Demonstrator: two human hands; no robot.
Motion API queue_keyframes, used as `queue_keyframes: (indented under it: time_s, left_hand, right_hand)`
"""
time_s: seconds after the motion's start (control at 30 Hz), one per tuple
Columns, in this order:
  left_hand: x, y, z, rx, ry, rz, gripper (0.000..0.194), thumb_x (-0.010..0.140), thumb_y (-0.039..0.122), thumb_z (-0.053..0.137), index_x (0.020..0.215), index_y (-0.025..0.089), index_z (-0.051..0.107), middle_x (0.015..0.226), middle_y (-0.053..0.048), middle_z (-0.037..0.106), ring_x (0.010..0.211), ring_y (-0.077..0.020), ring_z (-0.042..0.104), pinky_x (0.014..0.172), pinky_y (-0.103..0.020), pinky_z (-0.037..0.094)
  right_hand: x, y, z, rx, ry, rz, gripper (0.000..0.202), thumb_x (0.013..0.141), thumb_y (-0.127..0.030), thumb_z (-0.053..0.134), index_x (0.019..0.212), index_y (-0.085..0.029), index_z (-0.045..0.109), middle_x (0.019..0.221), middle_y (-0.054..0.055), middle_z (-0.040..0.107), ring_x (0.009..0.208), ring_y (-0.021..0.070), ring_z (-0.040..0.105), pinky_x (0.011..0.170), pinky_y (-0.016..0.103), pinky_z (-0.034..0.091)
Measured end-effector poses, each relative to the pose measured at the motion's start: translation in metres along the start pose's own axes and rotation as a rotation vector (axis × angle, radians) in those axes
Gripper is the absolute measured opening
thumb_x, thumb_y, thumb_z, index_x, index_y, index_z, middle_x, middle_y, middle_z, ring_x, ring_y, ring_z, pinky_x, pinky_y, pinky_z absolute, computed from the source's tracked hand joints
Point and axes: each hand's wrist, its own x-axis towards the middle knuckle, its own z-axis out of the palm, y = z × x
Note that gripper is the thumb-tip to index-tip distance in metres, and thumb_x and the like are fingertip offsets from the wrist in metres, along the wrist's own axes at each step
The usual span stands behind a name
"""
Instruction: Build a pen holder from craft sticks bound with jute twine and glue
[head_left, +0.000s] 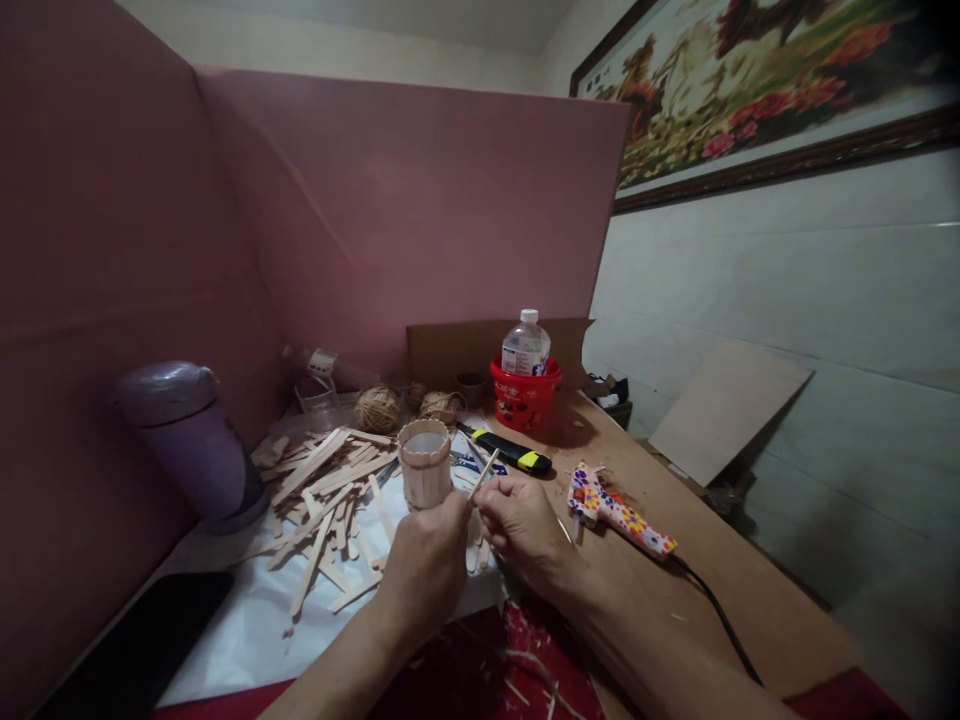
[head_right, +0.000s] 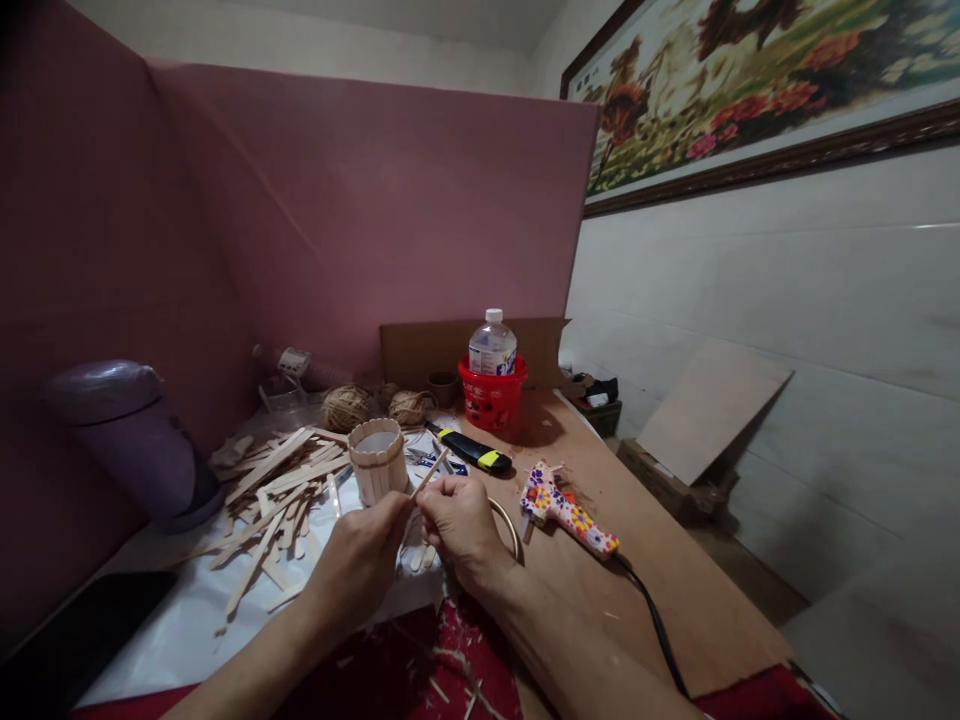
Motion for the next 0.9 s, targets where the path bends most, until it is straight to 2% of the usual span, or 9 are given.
queue_keyframes:
  time_s: [0.1, 0.23, 0.33, 0.47, 0.6, 0.77, 0.9]
  left_hand:
    - [-0.002, 0.002, 0.002, -0.015, 0.006, -0.004, 0.021, 0.084, 0.015, 0.036, 0.071, 0.02, 0.05, 0.057, -0.002, 0.052, 0.05, -0.0163, 0.046, 0.051, -0.029, 0.023]
    - [-0.001, 0.004, -0.001, -0.111, 0.037, -0.039, 0.024, 0.087, 0.022, 0.037, 0.067, 0.02, 0.049, 0.056, 0.0, 0.049, 0.051, -0.0141, 0.043, 0.052, -0.027, 0.026]
    - [0.003, 0.006, -0.005, -0.21, 0.067, -0.087, 0.031, 0.091, 0.031, 0.035, 0.066, 0.019, 0.05, 0.054, 0.003, 0.047, 0.05, -0.012, 0.04, 0.051, -0.024, 0.029]
    - [0.005, 0.007, -0.009, -0.301, 0.084, -0.124, 0.034, 0.091, 0.037, 0.036, 0.067, 0.018, 0.052, 0.054, 0.004, 0.045, 0.05, -0.0112, 0.039, 0.05, -0.023, 0.03]
    - [0.002, 0.005, -0.006, -0.205, 0.071, -0.082, 0.031, 0.091, 0.031, 0.034, 0.068, 0.019, 0.049, 0.057, 0.002, 0.049, 0.054, -0.0129, 0.043, 0.053, -0.025, 0.03]
    - [-0.002, 0.002, 0.002, -0.082, 0.032, -0.059, 0.022, 0.087, 0.021, 0.033, 0.071, 0.021, 0.047, 0.057, -0.001, 0.049, 0.053, -0.0168, 0.045, 0.053, -0.029, 0.023]
    - [-0.003, 0.005, 0.004, -0.044, 0.015, -0.061, 0.02, 0.085, 0.018, 0.033, 0.072, 0.021, 0.048, 0.059, -0.004, 0.05, 0.053, -0.0191, 0.047, 0.054, -0.031, 0.02]
  right_hand:
    - [0.0, 0.004, 0.0, -0.031, 0.039, -0.034, 0.011, 0.058, -0.022, 0.057, 0.052, -0.018, 0.048, 0.033, -0.01, 0.037, 0.03, 0.0031, 0.027, 0.032, 0.017, 0.015]
    - [0.001, 0.005, 0.0, -0.063, 0.063, -0.087, 0.01, 0.058, -0.022, 0.059, 0.053, -0.017, 0.05, 0.035, -0.009, 0.042, 0.033, 0.0042, 0.03, 0.035, 0.018, 0.018]
    - [0.001, 0.002, 0.001, -0.06, 0.022, -0.11, 0.013, 0.06, -0.027, 0.062, 0.058, -0.017, 0.054, 0.04, -0.008, 0.045, 0.035, 0.0048, 0.033, 0.036, 0.018, 0.021]
    - [0.0, -0.002, 0.001, -0.051, -0.046, -0.096, 0.02, 0.063, -0.034, 0.065, 0.064, -0.015, 0.057, 0.044, -0.007, 0.047, 0.034, 0.004, 0.031, 0.034, 0.018, 0.017]
    - [0.002, -0.001, 0.0, -0.047, -0.031, -0.082, 0.022, 0.061, -0.035, 0.066, 0.059, -0.016, 0.055, 0.04, -0.008, 0.043, 0.033, 0.0037, 0.028, 0.033, 0.018, 0.016]
    - [0.002, 0.004, 0.001, -0.07, 0.034, -0.091, 0.01, 0.058, -0.024, 0.059, 0.055, -0.018, 0.052, 0.036, -0.009, 0.04, 0.033, 0.0045, 0.028, 0.035, 0.018, 0.016]
    - [0.001, 0.006, 0.001, -0.113, 0.081, -0.119, 0.008, 0.057, -0.023, 0.055, 0.052, -0.018, 0.052, 0.036, -0.009, 0.038, 0.035, 0.005, 0.027, 0.037, 0.019, 0.017]
